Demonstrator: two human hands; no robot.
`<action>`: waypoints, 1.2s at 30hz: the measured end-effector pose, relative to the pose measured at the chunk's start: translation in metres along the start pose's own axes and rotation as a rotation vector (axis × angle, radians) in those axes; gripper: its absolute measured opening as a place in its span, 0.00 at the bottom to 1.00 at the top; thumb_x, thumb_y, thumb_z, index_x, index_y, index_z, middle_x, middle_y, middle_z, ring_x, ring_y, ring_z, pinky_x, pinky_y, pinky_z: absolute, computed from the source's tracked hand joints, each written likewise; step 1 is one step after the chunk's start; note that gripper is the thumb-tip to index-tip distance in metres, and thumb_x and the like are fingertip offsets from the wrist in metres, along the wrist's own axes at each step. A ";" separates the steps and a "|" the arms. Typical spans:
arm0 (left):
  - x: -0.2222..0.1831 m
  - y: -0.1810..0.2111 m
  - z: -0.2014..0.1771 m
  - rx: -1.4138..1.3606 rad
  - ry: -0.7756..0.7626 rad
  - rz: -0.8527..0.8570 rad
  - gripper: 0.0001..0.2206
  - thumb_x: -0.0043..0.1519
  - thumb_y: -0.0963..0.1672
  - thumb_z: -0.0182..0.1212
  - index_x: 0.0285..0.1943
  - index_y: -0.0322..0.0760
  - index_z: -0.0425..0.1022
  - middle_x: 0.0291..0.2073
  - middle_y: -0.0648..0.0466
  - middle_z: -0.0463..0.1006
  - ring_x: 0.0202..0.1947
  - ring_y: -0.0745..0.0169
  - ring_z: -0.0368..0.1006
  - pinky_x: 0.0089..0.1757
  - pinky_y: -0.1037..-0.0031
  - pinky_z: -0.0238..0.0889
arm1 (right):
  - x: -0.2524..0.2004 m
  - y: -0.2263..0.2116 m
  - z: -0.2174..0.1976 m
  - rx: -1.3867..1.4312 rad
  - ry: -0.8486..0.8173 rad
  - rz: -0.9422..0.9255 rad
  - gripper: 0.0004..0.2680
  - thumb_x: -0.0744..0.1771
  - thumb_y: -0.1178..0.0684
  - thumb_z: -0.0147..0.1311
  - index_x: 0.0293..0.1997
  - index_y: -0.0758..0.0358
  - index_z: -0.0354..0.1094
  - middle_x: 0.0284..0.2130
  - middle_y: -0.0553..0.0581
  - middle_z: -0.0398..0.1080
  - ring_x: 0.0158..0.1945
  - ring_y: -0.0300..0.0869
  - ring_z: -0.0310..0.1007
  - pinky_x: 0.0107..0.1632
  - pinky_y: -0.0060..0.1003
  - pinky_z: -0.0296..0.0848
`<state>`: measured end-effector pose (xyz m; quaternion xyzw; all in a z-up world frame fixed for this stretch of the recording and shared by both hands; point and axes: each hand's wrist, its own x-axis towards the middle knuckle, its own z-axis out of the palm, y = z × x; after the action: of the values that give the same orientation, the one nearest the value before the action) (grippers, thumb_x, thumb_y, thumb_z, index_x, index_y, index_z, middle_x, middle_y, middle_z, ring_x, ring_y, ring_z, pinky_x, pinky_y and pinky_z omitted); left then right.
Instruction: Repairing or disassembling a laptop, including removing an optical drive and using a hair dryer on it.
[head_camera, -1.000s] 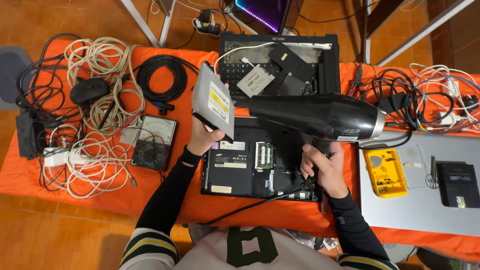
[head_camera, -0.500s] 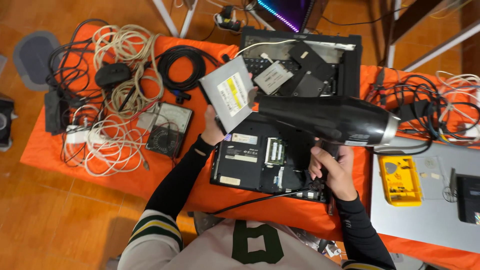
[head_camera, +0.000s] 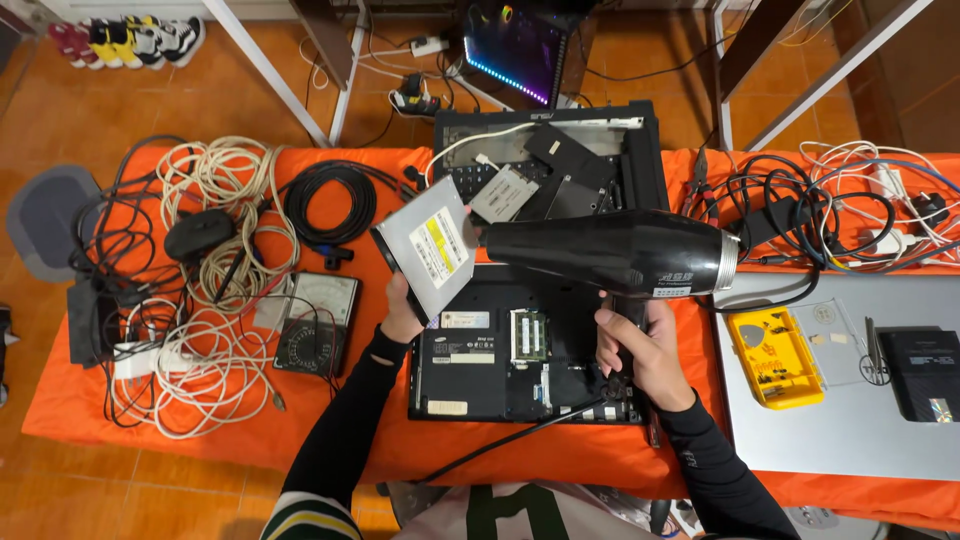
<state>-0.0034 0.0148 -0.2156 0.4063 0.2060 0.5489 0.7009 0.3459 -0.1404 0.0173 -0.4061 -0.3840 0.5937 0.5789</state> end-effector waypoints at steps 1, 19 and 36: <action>0.003 0.007 0.011 -0.034 -0.048 -0.032 0.43 0.64 0.64 0.57 0.75 0.28 0.58 0.64 0.42 0.69 0.62 0.51 0.67 0.58 0.61 0.62 | 0.000 0.001 -0.001 0.009 0.008 0.004 0.08 0.67 0.62 0.51 0.51 0.69 0.63 0.17 0.52 0.60 0.14 0.36 0.59 0.20 0.34 0.66; 0.020 0.119 0.170 0.459 -0.167 0.173 0.59 0.50 0.62 0.75 0.79 0.37 0.37 0.75 0.46 0.52 0.75 0.50 0.53 0.67 0.57 0.58 | 0.001 0.001 -0.005 0.015 0.018 0.008 0.08 0.67 0.61 0.50 0.51 0.69 0.64 0.17 0.52 0.60 0.14 0.36 0.59 0.20 0.35 0.67; 0.000 0.041 0.052 0.124 -0.101 -0.113 0.50 0.60 0.64 0.63 0.81 0.32 0.47 0.68 0.48 0.62 0.68 0.56 0.59 0.62 0.62 0.56 | -0.002 -0.003 0.000 0.013 0.059 0.013 0.09 0.67 0.62 0.51 0.52 0.69 0.63 0.18 0.52 0.60 0.16 0.37 0.59 0.21 0.35 0.67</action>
<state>0.0099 -0.0005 -0.1527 0.4637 0.2265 0.4735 0.7137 0.3469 -0.1426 0.0204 -0.4223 -0.3604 0.5875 0.5887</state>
